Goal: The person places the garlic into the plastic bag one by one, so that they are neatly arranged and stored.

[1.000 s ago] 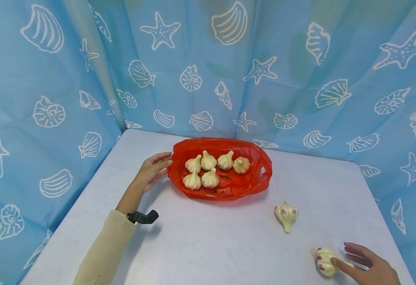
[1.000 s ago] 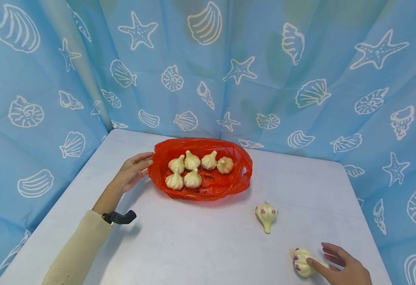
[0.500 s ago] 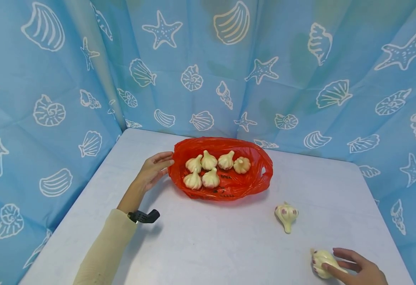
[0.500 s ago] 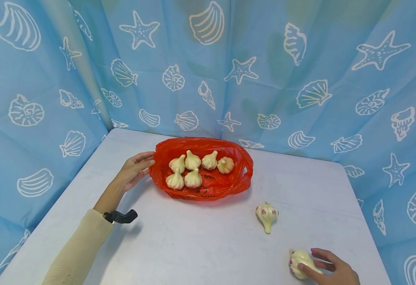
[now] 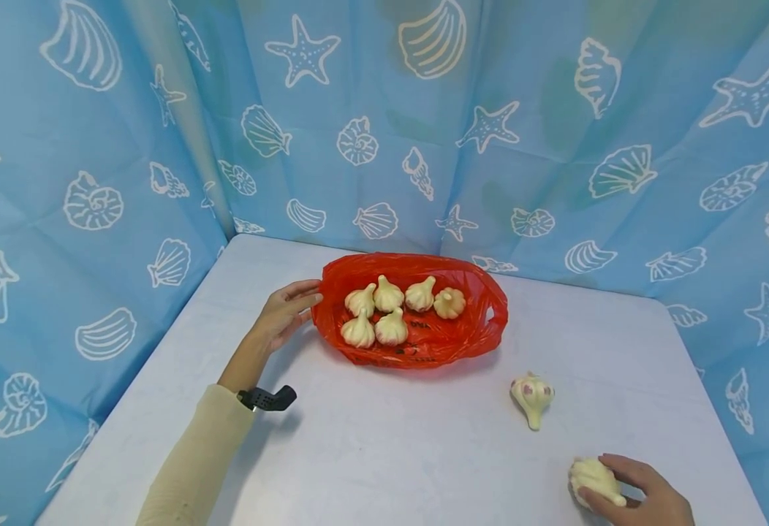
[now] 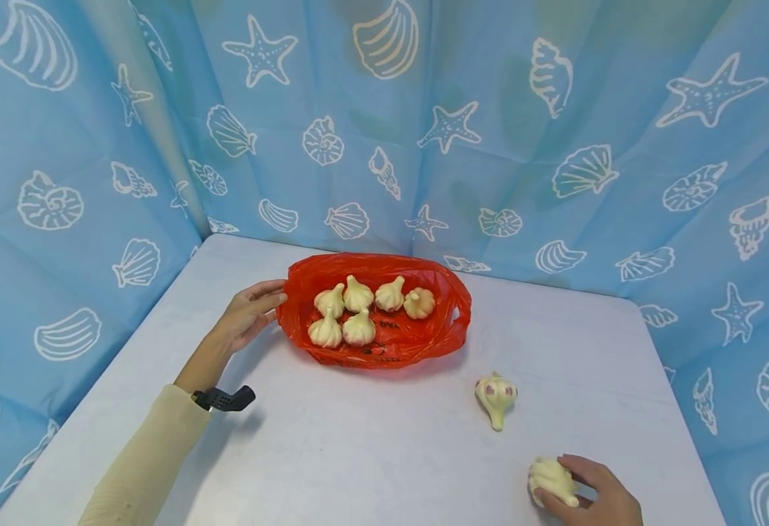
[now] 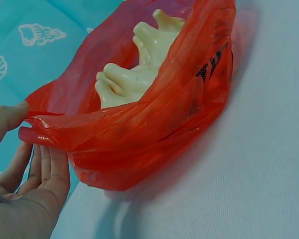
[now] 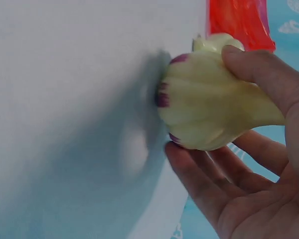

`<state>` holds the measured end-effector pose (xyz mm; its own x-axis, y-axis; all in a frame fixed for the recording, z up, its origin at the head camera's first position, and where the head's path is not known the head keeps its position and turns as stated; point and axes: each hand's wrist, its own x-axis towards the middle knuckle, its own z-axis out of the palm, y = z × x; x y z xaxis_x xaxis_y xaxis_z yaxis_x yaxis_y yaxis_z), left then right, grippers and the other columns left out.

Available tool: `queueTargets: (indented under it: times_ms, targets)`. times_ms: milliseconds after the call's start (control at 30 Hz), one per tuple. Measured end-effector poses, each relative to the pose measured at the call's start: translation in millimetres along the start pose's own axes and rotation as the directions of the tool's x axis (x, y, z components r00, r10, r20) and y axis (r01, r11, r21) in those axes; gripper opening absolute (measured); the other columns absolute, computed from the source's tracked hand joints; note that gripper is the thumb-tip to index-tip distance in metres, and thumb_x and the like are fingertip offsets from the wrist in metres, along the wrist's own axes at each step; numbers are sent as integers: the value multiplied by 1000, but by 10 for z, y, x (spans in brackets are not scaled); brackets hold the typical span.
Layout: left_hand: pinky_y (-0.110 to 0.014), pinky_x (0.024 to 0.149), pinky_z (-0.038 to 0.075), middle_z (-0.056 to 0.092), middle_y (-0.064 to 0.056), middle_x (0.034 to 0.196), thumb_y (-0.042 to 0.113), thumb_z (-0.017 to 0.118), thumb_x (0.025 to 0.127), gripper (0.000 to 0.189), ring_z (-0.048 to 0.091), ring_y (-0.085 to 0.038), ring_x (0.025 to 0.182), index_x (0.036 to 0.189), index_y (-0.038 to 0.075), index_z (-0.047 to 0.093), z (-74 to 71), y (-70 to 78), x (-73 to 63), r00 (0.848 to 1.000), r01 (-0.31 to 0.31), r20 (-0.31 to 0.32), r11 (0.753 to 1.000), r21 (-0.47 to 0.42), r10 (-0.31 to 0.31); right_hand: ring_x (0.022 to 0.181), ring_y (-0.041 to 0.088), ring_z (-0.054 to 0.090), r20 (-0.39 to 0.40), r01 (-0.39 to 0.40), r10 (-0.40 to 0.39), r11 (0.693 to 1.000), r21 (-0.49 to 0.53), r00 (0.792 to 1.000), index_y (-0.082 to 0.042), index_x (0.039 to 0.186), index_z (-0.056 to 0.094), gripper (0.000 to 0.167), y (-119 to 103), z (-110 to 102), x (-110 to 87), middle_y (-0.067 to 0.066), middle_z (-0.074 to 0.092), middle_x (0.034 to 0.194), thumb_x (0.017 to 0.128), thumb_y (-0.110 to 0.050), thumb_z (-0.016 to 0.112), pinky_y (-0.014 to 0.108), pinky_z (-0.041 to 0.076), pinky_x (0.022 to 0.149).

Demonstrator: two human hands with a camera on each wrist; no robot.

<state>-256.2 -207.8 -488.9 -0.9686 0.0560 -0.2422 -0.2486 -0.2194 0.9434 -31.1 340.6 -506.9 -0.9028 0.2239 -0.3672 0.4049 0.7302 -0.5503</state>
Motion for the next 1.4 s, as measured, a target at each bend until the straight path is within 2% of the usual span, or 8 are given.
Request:
queueTargets:
  times_ms: [500, 567, 733, 867, 933, 1133, 1300, 1400]
  targets:
    - [-33, 95, 50, 53, -8, 135, 21, 74, 88, 52, 53, -25, 122, 135, 10, 54, 11, 3, 18, 1000, 7, -6, 1000, 26, -7, 97, 38, 64, -230, 174, -200, 976, -128, 952, 0, 122, 65, 81, -93, 185, -158, 21, 66, 110, 65, -53, 85, 36, 58, 67]
    - [-33, 95, 50, 54, -8, 134, 21, 74, 88, 52, 54, -24, 121, 134, 10, 54, 16, 8, 21, 1000, 14, -17, 999, 30, -13, 92, 33, 66, -311, 255, -300, 951, -177, 902, -2, 117, 68, 72, -79, 227, -155, 19, 67, 109, 63, -46, 89, 28, 57, 64]
    - [-32, 94, 51, 54, -8, 134, 19, 74, 89, 49, 54, -24, 121, 133, 10, 54, 17, 12, 21, 999, 23, -27, 1000, 22, -22, 85, 7, 57, -495, 487, -596, 803, -344, 632, -7, 100, 75, 58, -5, 332, -106, 4, 63, 103, 49, -27, 96, 3, 39, 66]
    - [-30, 91, 52, 54, -9, 134, 18, 73, 89, 49, 53, -25, 120, 133, 10, 54, 12, 10, 17, 999, 23, -24, 1000, 2, -23, 85, 4, 52, -484, 589, -712, 698, -408, 508, -5, 100, 75, 64, 38, 361, -78, 4, 60, 99, 61, -55, 87, 3, 37, 69]
    - [-29, 91, 52, 53, -9, 134, 18, 73, 89, 49, 53, -25, 120, 133, 10, 54, 8, 7, 17, 1000, 22, -23, 1000, -3, -22, 87, 12, 55, -462, 601, -729, 681, -419, 505, -5, 102, 74, 69, 36, 368, -95, 5, 61, 99, 69, -64, 77, 4, 37, 73]
    - [-30, 91, 52, 53, -9, 134, 18, 73, 89, 50, 53, -25, 120, 134, 9, 53, -14, -8, 25, 1000, 19, -18, 1000, -9, -19, 99, 27, 56, -366, 513, -656, 750, -418, 660, -7, 108, 69, 61, -67, 347, -234, 7, 66, 108, 60, -37, 91, 28, 46, 91]
    - [-30, 91, 52, 54, -10, 133, 17, 73, 89, 49, 55, -25, 118, 133, 9, 54, -22, -27, 26, 1000, 9, -21, 1000, -14, -9, 94, 23, 57, -374, 624, -756, 655, -426, 537, -6, 108, 73, 57, 39, 341, -171, 9, 66, 111, 58, -28, 91, 4, 28, 89]
    - [-30, 90, 52, 53, -10, 132, 16, 72, 90, 48, 55, -25, 117, 134, 8, 54, -17, -27, 23, 1000, 2, -22, 1000, -19, -3, 95, 19, 56, -386, 620, -739, 673, -403, 552, -9, 111, 73, 59, 61, 349, -178, 8, 64, 113, 55, -18, 91, 1, 30, 87]
